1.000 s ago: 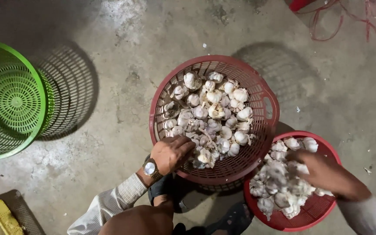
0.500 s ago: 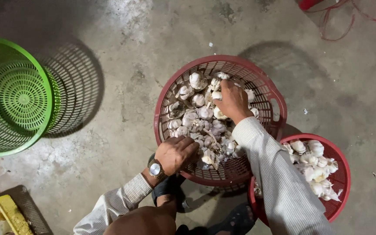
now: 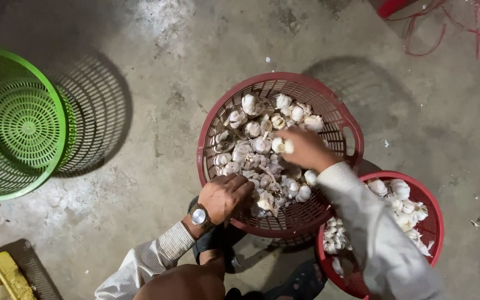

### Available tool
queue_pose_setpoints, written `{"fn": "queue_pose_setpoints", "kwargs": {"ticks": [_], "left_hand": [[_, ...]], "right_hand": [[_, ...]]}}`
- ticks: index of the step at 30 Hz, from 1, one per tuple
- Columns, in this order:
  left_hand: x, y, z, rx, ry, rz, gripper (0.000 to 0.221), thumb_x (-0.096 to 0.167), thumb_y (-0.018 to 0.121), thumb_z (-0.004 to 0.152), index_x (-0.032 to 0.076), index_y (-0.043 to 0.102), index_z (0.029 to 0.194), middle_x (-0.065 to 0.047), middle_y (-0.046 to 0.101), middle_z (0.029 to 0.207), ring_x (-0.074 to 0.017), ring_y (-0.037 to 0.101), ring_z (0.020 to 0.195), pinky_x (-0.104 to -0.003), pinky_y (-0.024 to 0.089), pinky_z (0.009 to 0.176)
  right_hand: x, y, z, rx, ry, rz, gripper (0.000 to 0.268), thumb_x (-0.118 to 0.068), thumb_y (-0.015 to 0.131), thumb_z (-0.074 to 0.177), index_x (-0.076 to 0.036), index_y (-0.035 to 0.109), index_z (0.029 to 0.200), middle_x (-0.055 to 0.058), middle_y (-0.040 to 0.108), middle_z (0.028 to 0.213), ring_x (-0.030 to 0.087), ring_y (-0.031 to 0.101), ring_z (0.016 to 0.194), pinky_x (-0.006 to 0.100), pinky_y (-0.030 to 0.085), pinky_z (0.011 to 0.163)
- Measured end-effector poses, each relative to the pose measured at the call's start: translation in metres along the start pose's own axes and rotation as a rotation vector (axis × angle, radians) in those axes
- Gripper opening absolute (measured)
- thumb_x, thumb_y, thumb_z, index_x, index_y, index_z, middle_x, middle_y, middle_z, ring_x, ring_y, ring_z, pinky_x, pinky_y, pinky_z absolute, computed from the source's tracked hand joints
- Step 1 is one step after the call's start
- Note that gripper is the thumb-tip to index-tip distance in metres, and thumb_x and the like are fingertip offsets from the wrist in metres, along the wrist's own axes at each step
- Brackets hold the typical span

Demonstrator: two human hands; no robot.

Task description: Sorting garlic bulbs by hand from one basket to another, likely for quality control or packaging.

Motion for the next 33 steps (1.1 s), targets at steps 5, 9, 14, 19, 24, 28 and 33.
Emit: {"fn": "queue_pose_setpoints", "kwargs": {"ticks": [5,9,14,19,24,28,33], "left_hand": [[-0.005,0.015,-0.012,0.012,-0.025,-0.012,0.025,0.032,0.052,0.104,0.011,0.065,0.108,-0.004,0.060,0.090,-0.0221,0.064,0.081,-0.033,0.054,0.068],[0.001,-0.001,-0.003,0.018,-0.023,-0.007,0.020,0.027,0.056,0.102,0.011,0.066,0.107,-0.006,0.061,0.088,-0.0236,0.065,0.079,-0.033,0.055,0.067],[-0.003,0.005,-0.002,0.003,-0.029,-0.025,0.021,0.030,0.058,0.100,0.012,0.066,0.109,-0.004,0.061,0.088,-0.0224,0.065,0.077,-0.033,0.054,0.065],[0.000,0.002,-0.001,0.026,-0.029,-0.009,0.020,0.027,0.054,0.102,0.012,0.067,0.106,-0.004,0.061,0.087,-0.0232,0.065,0.076,-0.034,0.054,0.063],[-0.002,0.004,-0.001,0.037,-0.032,-0.013,0.020,0.026,0.053,0.102,0.013,0.067,0.105,-0.004,0.061,0.086,-0.0231,0.065,0.076,-0.033,0.054,0.064],[-0.001,0.004,-0.003,0.021,-0.019,0.005,0.018,0.025,0.054,0.100,0.013,0.067,0.103,-0.004,0.061,0.086,-0.0226,0.065,0.076,-0.033,0.053,0.064],[-0.003,0.005,-0.006,0.040,-0.034,-0.020,0.021,0.028,0.053,0.103,0.012,0.067,0.103,-0.006,0.061,0.087,-0.0243,0.065,0.076,-0.033,0.054,0.065]], "right_hand": [[0.002,0.011,-0.009,0.049,-0.101,-0.106,0.059,-0.021,0.070,0.079,-0.020,0.066,0.137,0.018,0.069,0.115,0.044,0.068,0.110,0.054,0.055,0.088],[0.030,-0.007,-0.021,0.050,-0.118,0.214,0.050,-0.020,0.078,0.087,-0.005,0.067,0.133,0.024,0.069,0.128,0.046,0.060,0.127,0.057,0.044,0.109],[0.069,-0.016,-0.030,0.099,-0.063,0.902,0.051,-0.024,0.080,0.084,-0.006,0.067,0.130,0.016,0.072,0.106,0.021,0.067,0.087,0.036,0.054,0.074],[0.091,0.014,-0.027,-0.162,-0.073,1.505,0.039,-0.025,0.059,0.094,-0.009,0.066,0.128,0.017,0.070,0.088,0.022,0.064,0.063,0.030,0.049,0.049],[0.065,0.018,-0.036,-0.448,-0.032,1.777,0.038,-0.027,0.060,0.093,-0.003,0.066,0.122,0.020,0.065,0.082,0.026,0.063,0.066,0.029,0.057,0.055],[0.064,0.019,-0.035,-0.907,-0.593,1.612,0.059,-0.035,0.070,0.099,-0.003,0.049,0.144,0.032,0.065,0.101,0.038,0.071,0.084,0.047,0.063,0.067],[0.103,-0.037,-0.161,-0.213,-0.082,0.677,0.082,-0.048,0.081,0.073,-0.003,0.060,0.138,0.028,0.066,0.131,0.045,0.059,0.129,0.066,0.043,0.106]]}}
Point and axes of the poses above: each hand's wrist, its own z-axis towards the middle knuckle, its own y-axis out of the palm, x = y × z, the point moved 5 cm from there along z, towards the middle knuckle
